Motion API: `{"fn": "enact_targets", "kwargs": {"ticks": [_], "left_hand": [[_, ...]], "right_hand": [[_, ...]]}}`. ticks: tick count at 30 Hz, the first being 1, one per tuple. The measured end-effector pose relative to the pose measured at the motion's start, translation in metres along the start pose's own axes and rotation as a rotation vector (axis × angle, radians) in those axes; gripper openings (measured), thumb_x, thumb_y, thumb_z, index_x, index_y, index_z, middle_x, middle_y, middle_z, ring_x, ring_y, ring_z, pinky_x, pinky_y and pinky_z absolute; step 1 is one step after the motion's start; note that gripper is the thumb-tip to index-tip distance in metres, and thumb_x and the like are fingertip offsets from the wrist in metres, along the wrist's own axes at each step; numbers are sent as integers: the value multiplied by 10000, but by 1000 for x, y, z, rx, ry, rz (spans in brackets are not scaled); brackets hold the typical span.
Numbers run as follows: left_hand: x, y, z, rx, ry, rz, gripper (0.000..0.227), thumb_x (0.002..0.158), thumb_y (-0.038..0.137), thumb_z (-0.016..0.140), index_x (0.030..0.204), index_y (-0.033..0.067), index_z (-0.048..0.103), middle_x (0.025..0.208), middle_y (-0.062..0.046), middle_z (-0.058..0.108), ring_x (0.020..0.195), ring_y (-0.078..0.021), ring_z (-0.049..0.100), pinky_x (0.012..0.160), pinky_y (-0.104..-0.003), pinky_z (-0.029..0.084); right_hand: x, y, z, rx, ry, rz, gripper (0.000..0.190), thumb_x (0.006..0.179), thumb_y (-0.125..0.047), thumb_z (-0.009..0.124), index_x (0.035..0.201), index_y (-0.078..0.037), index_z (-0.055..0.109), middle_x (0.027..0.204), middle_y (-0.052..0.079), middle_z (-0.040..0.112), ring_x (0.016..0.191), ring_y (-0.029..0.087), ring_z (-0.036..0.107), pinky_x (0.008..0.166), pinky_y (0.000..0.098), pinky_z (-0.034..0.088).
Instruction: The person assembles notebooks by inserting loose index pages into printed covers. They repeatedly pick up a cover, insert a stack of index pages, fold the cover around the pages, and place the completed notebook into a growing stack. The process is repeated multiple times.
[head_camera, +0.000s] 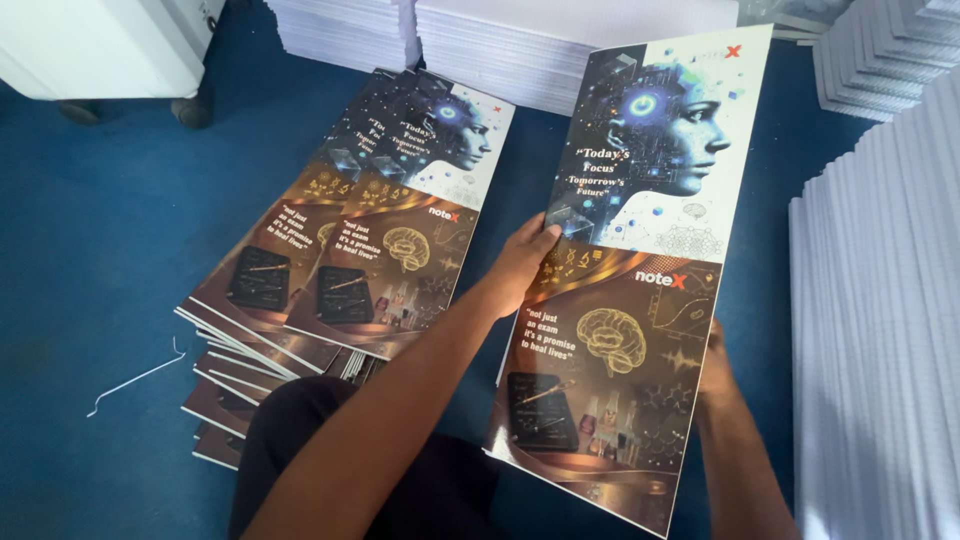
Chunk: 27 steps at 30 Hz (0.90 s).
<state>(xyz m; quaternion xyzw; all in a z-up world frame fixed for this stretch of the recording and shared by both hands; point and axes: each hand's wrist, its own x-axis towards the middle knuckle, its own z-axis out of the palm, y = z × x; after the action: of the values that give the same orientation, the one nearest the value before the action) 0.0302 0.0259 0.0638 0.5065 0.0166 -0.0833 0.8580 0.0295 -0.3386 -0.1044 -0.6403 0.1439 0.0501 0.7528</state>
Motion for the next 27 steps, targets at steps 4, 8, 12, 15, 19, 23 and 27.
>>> {"fn": "enact_targets", "kwargs": {"ticks": [4,8,12,15,19,23,27], "left_hand": [[-1,2,1,20,-34,-3,362,994,243,607,1322,99,551,1182,-42,654,1083,-137,615,943,-339,519],[1,2,1,33,-51,-42,418,947,229,674,1305,54,547,1162,-75,664,1061,-160,642,930,-349,535],[6,-2,2,54,-47,-90,442,924,254,696,1267,9,565,1121,-98,695,1014,-179,679,895,-354,561],[9,-7,5,96,-4,-72,433,929,260,702,1246,-3,569,1109,-109,701,1009,-187,684,890,-353,563],[9,-11,8,71,36,-90,414,910,249,706,1224,15,571,1094,-108,698,989,-194,688,875,-366,564],[10,-15,6,16,63,-134,394,887,232,715,1206,34,596,1079,-108,703,965,-197,689,860,-369,561],[10,-24,2,10,100,-132,372,874,214,733,1182,32,629,1060,-109,709,948,-200,693,848,-372,563]], "right_hand": [[25,14,-18,-22,-264,-264,494,961,-135,693,1403,-130,474,1209,104,656,996,218,684,801,358,599],[33,23,-27,136,-230,-197,474,974,-159,686,1406,-112,498,1179,96,668,951,216,705,743,355,629],[38,20,-28,183,-314,-243,420,994,-151,697,1379,-81,545,1166,115,675,942,228,712,737,353,636],[40,20,-29,73,-239,-239,445,964,-138,715,1361,-112,516,1174,107,672,959,199,702,750,329,628],[42,20,-29,174,-333,-289,424,944,-106,727,1336,-91,565,1147,106,689,930,198,718,734,332,635],[45,17,-32,192,-428,-272,355,956,-52,712,1297,-34,612,1121,105,705,907,198,727,726,323,635],[42,17,-22,8,-174,-145,416,925,-57,686,1327,-97,586,1072,87,712,849,178,720,661,297,618]]}}
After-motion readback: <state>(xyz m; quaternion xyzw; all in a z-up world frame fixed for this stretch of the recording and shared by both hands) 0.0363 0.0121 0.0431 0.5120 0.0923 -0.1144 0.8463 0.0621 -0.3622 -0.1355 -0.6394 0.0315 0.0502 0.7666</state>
